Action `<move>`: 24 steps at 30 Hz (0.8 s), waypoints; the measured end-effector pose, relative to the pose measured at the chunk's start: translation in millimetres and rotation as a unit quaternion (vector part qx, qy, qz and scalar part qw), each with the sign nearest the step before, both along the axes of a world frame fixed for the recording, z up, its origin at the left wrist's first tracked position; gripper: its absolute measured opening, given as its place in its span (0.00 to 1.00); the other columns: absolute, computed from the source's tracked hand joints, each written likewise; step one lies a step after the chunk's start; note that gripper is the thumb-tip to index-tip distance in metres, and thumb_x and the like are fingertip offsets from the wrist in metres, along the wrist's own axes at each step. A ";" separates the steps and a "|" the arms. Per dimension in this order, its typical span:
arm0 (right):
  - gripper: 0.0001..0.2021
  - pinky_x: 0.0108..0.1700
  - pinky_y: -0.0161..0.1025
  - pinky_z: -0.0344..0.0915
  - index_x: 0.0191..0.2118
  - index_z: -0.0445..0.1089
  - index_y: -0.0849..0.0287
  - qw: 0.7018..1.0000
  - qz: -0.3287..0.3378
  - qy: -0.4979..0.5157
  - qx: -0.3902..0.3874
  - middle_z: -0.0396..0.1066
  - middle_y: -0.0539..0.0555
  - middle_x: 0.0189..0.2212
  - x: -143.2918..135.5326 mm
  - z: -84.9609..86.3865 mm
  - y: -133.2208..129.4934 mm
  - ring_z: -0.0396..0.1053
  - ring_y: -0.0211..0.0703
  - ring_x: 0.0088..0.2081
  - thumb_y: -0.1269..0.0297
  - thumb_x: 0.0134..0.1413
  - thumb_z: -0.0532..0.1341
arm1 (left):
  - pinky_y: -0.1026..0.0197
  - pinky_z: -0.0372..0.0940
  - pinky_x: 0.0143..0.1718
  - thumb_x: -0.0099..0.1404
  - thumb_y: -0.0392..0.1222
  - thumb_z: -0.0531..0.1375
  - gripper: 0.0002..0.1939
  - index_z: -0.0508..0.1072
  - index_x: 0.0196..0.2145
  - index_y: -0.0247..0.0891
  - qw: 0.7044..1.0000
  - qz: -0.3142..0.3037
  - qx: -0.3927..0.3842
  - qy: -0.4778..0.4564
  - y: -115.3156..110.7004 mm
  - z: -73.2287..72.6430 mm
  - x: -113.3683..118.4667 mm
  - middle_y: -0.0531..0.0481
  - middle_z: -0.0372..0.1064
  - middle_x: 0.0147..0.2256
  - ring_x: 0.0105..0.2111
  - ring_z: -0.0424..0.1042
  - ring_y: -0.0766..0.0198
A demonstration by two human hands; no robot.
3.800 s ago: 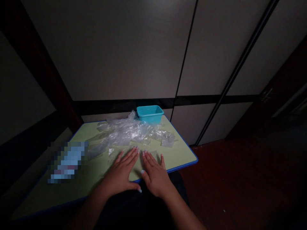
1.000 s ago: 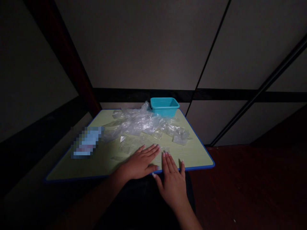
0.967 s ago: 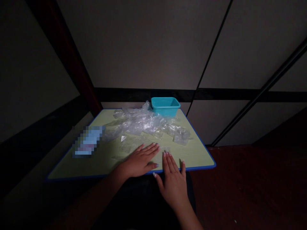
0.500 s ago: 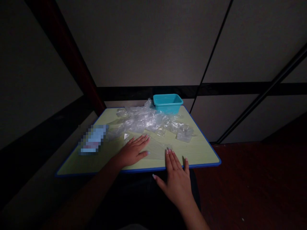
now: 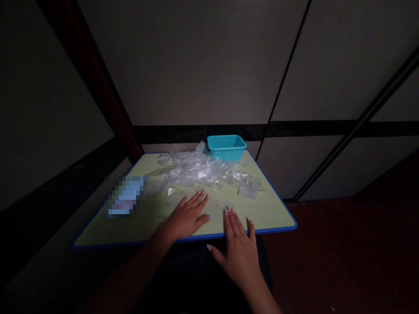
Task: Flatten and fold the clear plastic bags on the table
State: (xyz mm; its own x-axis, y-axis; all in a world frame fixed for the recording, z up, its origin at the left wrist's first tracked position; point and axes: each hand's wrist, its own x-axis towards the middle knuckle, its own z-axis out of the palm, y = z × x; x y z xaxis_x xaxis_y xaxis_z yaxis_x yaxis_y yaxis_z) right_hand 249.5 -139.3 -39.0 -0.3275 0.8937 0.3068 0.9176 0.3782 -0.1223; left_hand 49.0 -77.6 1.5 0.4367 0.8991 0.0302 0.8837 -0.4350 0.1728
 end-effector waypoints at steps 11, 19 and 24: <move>0.46 0.64 0.64 0.32 0.69 0.33 0.58 0.999 -0.001 0.012 -0.042 0.44 0.61 0.67 -0.4 3.3 1.1 0.46 0.57 0.66 0.45 0.53 0.57 | 0.43 0.42 0.64 0.70 0.57 0.44 0.31 0.50 0.66 0.41 0.999 0.041 0.012 0.001 1.1 -0.2 -0.3 0.46 0.41 0.67 0.67 0.41 0.56; 0.45 0.63 0.66 0.34 0.69 0.37 0.57 0.997 0.014 0.036 -0.064 0.46 0.61 0.66 3.1 13.0 0.7 0.47 0.57 0.66 0.42 0.53 0.57 | 0.43 0.42 0.63 0.71 0.58 0.44 0.30 0.52 0.65 0.42 0.996 0.081 0.028 0.003 5.2 -6.1 -1.8 0.45 0.42 0.67 0.67 0.41 0.55; 0.29 0.63 0.68 0.36 0.67 0.47 0.51 0.997 -0.034 0.065 0.000 0.49 0.58 0.66 23.4 23.1 21.7 0.48 0.54 0.65 0.51 0.63 0.49 | 0.42 0.42 0.63 0.70 0.58 0.44 0.31 0.52 0.65 0.42 0.996 0.083 0.031 0.005 5.7 -8.8 -1.4 0.46 0.41 0.67 0.67 0.40 0.54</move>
